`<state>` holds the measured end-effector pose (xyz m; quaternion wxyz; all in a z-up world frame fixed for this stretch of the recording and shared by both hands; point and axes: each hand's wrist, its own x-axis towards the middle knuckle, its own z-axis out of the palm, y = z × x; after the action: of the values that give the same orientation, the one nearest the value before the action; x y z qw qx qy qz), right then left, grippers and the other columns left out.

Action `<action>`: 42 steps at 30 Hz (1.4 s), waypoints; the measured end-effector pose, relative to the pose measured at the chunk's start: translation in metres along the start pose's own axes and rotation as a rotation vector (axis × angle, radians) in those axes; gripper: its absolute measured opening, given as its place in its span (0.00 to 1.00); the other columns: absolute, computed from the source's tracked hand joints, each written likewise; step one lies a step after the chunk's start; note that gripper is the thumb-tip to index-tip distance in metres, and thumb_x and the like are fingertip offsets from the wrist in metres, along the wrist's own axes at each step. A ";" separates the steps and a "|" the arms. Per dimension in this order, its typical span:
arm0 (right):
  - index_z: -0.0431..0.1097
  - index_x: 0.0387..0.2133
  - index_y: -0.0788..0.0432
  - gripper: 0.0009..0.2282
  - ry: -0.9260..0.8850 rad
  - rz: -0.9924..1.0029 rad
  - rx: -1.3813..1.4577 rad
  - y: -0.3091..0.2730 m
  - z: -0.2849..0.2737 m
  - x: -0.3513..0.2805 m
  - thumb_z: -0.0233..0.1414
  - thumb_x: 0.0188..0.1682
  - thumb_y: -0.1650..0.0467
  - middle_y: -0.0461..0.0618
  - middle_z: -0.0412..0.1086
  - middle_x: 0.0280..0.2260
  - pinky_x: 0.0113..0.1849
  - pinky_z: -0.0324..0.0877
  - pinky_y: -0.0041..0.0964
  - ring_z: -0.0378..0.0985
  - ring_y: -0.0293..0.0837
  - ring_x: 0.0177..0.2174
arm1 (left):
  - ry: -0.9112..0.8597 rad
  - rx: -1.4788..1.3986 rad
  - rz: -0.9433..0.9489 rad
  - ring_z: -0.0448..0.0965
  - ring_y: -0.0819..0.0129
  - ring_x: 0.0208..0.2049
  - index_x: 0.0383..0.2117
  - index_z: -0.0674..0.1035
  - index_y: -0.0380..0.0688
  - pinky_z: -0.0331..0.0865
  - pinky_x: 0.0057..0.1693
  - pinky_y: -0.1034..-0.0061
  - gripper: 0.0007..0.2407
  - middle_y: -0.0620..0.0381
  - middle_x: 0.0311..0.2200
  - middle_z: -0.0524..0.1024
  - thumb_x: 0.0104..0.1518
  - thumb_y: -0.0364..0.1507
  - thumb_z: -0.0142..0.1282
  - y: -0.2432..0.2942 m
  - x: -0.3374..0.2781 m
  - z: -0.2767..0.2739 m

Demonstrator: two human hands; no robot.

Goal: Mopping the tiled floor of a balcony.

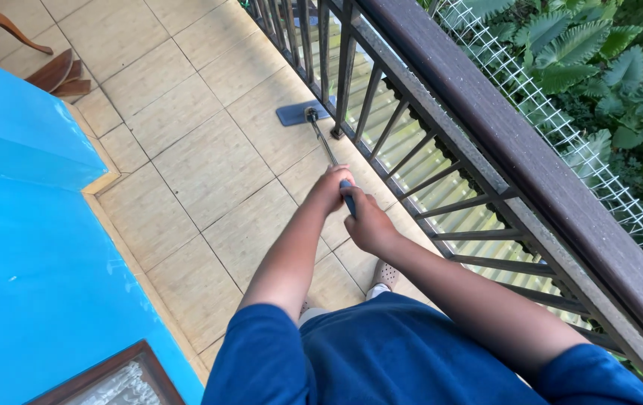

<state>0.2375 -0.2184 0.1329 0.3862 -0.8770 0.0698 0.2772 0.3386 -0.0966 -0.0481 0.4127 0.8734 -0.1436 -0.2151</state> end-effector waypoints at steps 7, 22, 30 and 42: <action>0.51 0.64 0.42 0.27 -0.161 0.007 -0.178 0.000 -0.003 -0.056 0.49 0.49 0.68 0.65 0.64 0.54 0.53 0.70 0.63 0.72 0.70 0.53 | 0.044 0.018 0.160 0.74 0.48 0.59 0.31 0.75 0.51 0.65 0.67 0.45 0.08 0.58 0.51 0.77 0.48 0.20 0.52 0.050 -0.089 -0.001; 0.56 0.63 0.56 0.27 -0.274 -0.132 -0.105 -0.025 -0.036 -0.119 0.47 0.45 0.73 0.71 0.67 0.50 0.44 0.74 0.64 0.75 0.75 0.46 | -0.004 0.056 0.123 0.66 0.34 0.64 0.41 0.79 0.49 0.68 0.62 0.39 0.08 0.45 0.54 0.77 0.58 0.22 0.55 0.082 -0.137 0.001; 0.59 0.61 0.51 0.25 -0.171 -0.083 0.053 0.036 -0.034 -0.083 0.46 0.45 0.73 0.63 0.68 0.51 0.48 0.74 0.61 0.72 0.68 0.53 | -0.004 0.121 0.070 0.63 0.36 0.66 0.43 0.80 0.49 0.69 0.64 0.45 0.16 0.49 0.58 0.75 0.49 0.17 0.60 0.055 -0.082 0.043; 0.59 0.61 0.46 0.26 -0.179 -0.070 0.101 0.080 -0.045 -0.063 0.48 0.45 0.69 0.62 0.70 0.49 0.44 0.77 0.53 0.81 0.59 0.41 | -0.001 0.166 0.001 0.62 0.43 0.67 0.43 0.82 0.52 0.71 0.64 0.50 0.19 0.59 0.58 0.76 0.46 0.15 0.59 0.077 -0.064 0.059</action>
<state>0.1780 -0.3118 0.1407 0.4441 -0.8301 0.0185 0.3368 0.2481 -0.1561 -0.0047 0.3388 0.9044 -0.1615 -0.2029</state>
